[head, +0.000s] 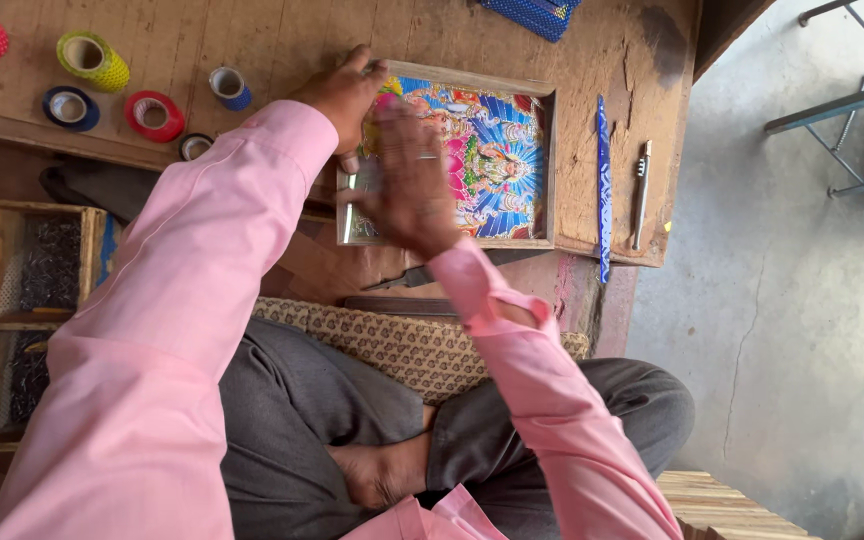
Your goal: The person assembles decorative frames by applying patterned tape to the edges of wooden boards with printed images. They use a utility knife to trim tape and a metal bar to press down a clear plastic sheet over the artwork.
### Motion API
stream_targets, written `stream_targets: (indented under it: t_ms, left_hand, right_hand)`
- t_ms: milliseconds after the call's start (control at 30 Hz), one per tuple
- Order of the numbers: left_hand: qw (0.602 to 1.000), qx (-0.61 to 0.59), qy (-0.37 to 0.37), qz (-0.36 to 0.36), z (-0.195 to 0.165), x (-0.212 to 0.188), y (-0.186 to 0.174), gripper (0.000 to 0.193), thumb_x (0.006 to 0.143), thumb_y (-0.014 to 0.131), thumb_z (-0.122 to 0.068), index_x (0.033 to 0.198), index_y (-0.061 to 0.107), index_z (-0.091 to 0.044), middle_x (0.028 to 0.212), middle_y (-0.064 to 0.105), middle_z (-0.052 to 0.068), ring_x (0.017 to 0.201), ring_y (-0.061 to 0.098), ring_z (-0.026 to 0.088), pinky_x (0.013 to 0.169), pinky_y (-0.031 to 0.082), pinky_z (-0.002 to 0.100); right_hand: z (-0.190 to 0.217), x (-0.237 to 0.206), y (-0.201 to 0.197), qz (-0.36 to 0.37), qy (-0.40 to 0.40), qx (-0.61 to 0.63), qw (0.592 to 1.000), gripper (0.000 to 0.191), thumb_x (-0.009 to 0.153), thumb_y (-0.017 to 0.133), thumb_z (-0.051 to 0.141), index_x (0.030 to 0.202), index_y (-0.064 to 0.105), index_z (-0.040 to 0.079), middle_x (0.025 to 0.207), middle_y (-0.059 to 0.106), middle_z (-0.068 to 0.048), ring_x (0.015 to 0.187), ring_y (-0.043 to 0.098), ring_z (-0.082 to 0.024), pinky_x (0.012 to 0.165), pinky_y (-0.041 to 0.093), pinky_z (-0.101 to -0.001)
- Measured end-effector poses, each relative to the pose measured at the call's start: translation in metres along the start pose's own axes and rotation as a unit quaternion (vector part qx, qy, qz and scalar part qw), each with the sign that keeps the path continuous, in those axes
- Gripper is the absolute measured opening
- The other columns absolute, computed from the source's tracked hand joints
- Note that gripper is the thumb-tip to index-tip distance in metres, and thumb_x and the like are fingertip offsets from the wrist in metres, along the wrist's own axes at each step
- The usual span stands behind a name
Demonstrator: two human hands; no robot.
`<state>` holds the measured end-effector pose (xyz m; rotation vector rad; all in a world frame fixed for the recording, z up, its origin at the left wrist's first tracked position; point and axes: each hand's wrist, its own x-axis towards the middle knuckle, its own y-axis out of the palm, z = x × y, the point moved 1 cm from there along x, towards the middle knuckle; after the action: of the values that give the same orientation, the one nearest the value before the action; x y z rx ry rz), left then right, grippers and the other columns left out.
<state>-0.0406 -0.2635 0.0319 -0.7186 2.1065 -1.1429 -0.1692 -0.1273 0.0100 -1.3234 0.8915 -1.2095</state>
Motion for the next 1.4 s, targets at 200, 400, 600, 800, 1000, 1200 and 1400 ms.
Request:
stream_targets:
  t_ms: [200, 400, 600, 800, 1000, 1200, 1400]
  left_hand:
    - [0.998, 0.050, -0.010, 0.042, -0.004, 0.003, -0.006, 0.133, 0.054, 0.099, -0.003, 0.161, 0.021, -0.009, 0.169, 0.011, 0.016, 0.145, 0.039, 0.038, 0.114, 0.042, 0.041]
    - [0.997, 0.034, -0.025, 0.061, -0.014, -0.004, -0.015, 0.143, 0.049, 0.103, -0.005, 0.162, 0.015, -0.010, 0.170, 0.004, 0.014, 0.150, 0.030, 0.035, 0.115, 0.039, 0.039]
    - [0.997, 0.007, -0.058, 0.042, -0.023, -0.014, -0.021, 0.135, 0.054, 0.100, -0.002, 0.162, 0.020, -0.014, 0.170, 0.008, 0.010, 0.149, 0.032, 0.037, 0.117, 0.038, 0.041]
    - [0.999, 0.017, -0.042, -0.001, -0.010, -0.001, -0.001, 0.120, 0.063, 0.090, 0.003, 0.165, 0.028, -0.015, 0.172, 0.016, 0.014, 0.143, 0.042, 0.041, 0.113, 0.043, 0.044]
    - [0.998, 0.054, -0.013, 0.004, -0.010, 0.004, 0.003, 0.138, 0.049, 0.102, -0.010, 0.163, 0.025, -0.013, 0.169, 0.015, 0.016, 0.143, 0.043, 0.039, 0.113, 0.043, 0.041]
    - [0.993, 0.073, -0.074, 0.049, -0.034, -0.021, -0.024, 0.135, 0.052, 0.103, -0.013, 0.161, 0.024, -0.021, 0.169, 0.009, 0.010, 0.140, 0.045, 0.038, 0.110, 0.044, 0.045]
    - [0.968, 0.092, 0.116, -0.201, -0.091, -0.063, 0.024, 0.051, 0.093, 0.069, 0.001, 0.143, 0.061, 0.001, 0.149, 0.052, 0.019, 0.129, 0.061, 0.037, 0.109, 0.053, 0.050]
  right_hand:
    - [-0.030, 0.014, -0.008, 0.091, -0.060, 0.009, 0.994, 0.105, 0.092, 0.043, 0.081, 0.162, 0.027, 0.005, 0.169, 0.023, -0.020, 0.156, 0.019, -0.041, 0.125, 0.013, -0.0591]
    - [-0.147, -0.017, -0.021, 0.019, 0.174, -0.037, 0.984, 0.113, 0.093, 0.026, 0.083, 0.165, 0.018, -0.004, 0.170, 0.016, -0.027, 0.157, 0.016, -0.040, 0.122, 0.011, -0.0618]
    - [-0.115, -0.016, -0.013, -0.005, 0.276, -0.052, 0.960, 0.111, 0.100, 0.037, 0.080, 0.162, 0.017, -0.010, 0.169, 0.019, -0.031, 0.159, 0.017, -0.038, 0.127, 0.015, -0.0571]
    - [0.063, -0.038, -0.010, 0.036, 0.070, 0.009, 0.997, 0.114, 0.088, 0.042, 0.080, 0.156, 0.025, -0.009, 0.164, 0.023, -0.029, 0.154, 0.019, -0.041, 0.125, 0.017, -0.0529]
    - [0.066, -0.099, -0.049, 0.034, -0.098, 0.063, 0.993, 0.112, 0.092, 0.050, 0.075, 0.157, 0.024, -0.012, 0.166, 0.025, -0.029, 0.158, 0.023, -0.040, 0.129, 0.020, -0.0520]
    - [-0.057, -0.147, -0.095, 0.000, 0.107, 0.038, 0.994, 0.099, 0.068, 0.090, 0.027, 0.148, 0.042, -0.006, 0.151, 0.041, -0.028, 0.137, 0.043, -0.049, 0.103, 0.044, -0.0536]
    - [-0.094, -0.176, -0.102, -0.055, 0.247, 0.173, 0.952, 0.059, 0.079, 0.087, 0.017, 0.131, 0.063, 0.006, 0.132, 0.066, -0.013, 0.114, 0.069, -0.035, 0.092, 0.055, -0.0406]
